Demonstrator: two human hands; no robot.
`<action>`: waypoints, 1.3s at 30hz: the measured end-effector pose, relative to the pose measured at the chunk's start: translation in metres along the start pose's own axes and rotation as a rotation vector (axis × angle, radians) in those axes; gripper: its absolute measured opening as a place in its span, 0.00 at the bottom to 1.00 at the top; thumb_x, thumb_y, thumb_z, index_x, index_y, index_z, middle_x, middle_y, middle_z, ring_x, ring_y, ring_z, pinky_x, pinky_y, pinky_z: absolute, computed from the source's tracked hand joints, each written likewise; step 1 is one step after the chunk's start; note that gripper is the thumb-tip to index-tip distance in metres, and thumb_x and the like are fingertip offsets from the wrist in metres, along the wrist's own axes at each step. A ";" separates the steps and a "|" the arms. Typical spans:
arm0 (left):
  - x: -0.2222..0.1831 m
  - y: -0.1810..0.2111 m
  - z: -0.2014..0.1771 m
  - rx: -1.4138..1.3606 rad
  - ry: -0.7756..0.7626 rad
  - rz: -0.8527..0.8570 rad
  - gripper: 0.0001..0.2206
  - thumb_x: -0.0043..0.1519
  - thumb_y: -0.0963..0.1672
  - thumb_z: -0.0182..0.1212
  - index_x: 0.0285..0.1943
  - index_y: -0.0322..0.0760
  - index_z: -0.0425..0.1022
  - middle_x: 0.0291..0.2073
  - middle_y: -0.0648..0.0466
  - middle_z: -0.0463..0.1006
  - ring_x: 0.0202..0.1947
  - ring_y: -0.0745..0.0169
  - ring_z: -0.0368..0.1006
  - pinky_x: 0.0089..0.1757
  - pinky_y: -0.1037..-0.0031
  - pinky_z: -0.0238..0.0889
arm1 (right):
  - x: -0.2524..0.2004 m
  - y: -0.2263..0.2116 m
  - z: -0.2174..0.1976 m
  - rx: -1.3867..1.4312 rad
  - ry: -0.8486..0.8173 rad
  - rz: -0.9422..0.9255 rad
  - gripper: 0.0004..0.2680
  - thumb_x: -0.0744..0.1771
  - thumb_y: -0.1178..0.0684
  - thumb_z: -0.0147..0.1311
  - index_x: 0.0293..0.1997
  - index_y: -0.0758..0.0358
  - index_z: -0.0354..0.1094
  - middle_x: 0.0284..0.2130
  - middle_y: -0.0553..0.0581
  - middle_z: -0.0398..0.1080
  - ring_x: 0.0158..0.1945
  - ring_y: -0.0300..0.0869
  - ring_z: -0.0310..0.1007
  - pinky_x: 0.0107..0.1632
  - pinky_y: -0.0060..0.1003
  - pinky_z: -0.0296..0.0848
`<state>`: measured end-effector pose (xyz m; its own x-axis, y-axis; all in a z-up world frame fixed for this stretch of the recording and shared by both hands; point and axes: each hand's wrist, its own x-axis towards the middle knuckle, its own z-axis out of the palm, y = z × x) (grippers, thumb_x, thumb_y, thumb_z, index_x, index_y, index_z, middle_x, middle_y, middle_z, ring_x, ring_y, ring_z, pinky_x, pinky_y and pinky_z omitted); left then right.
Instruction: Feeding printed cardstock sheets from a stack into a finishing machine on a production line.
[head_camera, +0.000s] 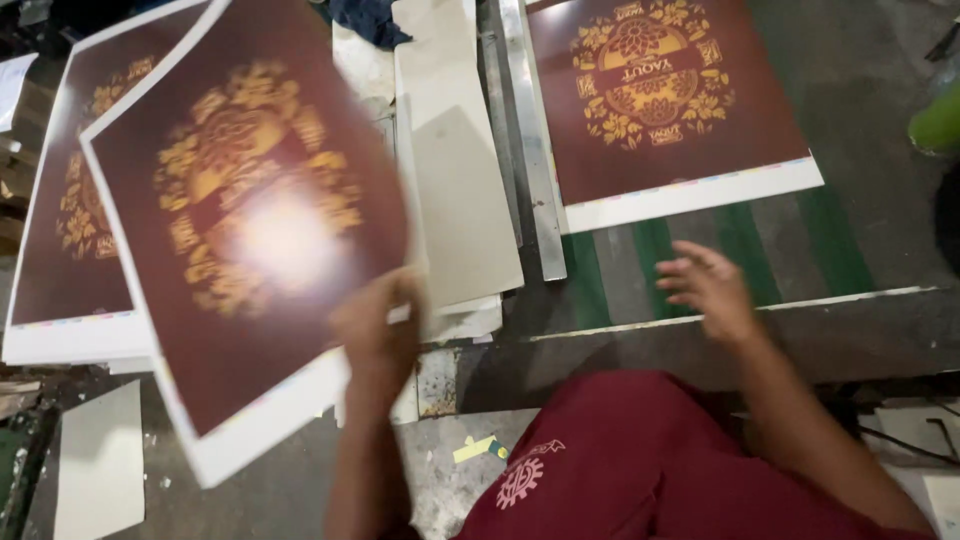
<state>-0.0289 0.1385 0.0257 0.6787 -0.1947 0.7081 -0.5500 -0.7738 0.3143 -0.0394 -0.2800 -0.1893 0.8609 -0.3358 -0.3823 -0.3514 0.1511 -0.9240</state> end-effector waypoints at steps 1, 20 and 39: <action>0.001 0.019 0.021 -0.066 -0.013 0.053 0.06 0.59 0.38 0.65 0.43 0.37 0.78 0.32 0.49 0.80 0.33 0.54 0.79 0.37 0.65 0.70 | -0.007 0.000 0.015 -0.037 -0.149 -0.071 0.18 0.69 0.54 0.50 0.69 0.64 0.61 0.48 0.63 0.77 0.45 0.47 0.79 0.42 0.42 0.79; 0.015 -0.009 0.017 0.214 0.000 0.013 0.12 0.60 0.35 0.63 0.51 0.33 0.79 0.44 0.44 0.80 0.45 0.44 0.75 0.47 0.57 0.68 | -0.026 0.060 -0.034 0.408 -0.097 -0.299 0.06 0.72 0.58 0.52 0.54 0.64 0.65 0.41 0.57 0.74 0.39 0.41 0.76 0.37 0.35 0.78; -0.042 -0.166 -0.151 0.712 -0.236 -0.466 0.21 0.75 0.53 0.60 0.61 0.29 0.78 0.61 0.35 0.77 0.60 0.36 0.74 0.56 0.54 0.65 | -0.075 0.077 -0.170 0.260 0.291 -0.283 0.10 0.75 0.65 0.48 0.65 0.69 0.62 0.48 0.60 0.73 0.46 0.44 0.77 0.44 0.40 0.80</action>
<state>-0.0395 0.3657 0.0393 0.8843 0.1755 0.4326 0.1879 -0.9821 0.0144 -0.1936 -0.4011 -0.2337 0.7579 -0.6375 -0.1384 0.0172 0.2315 -0.9727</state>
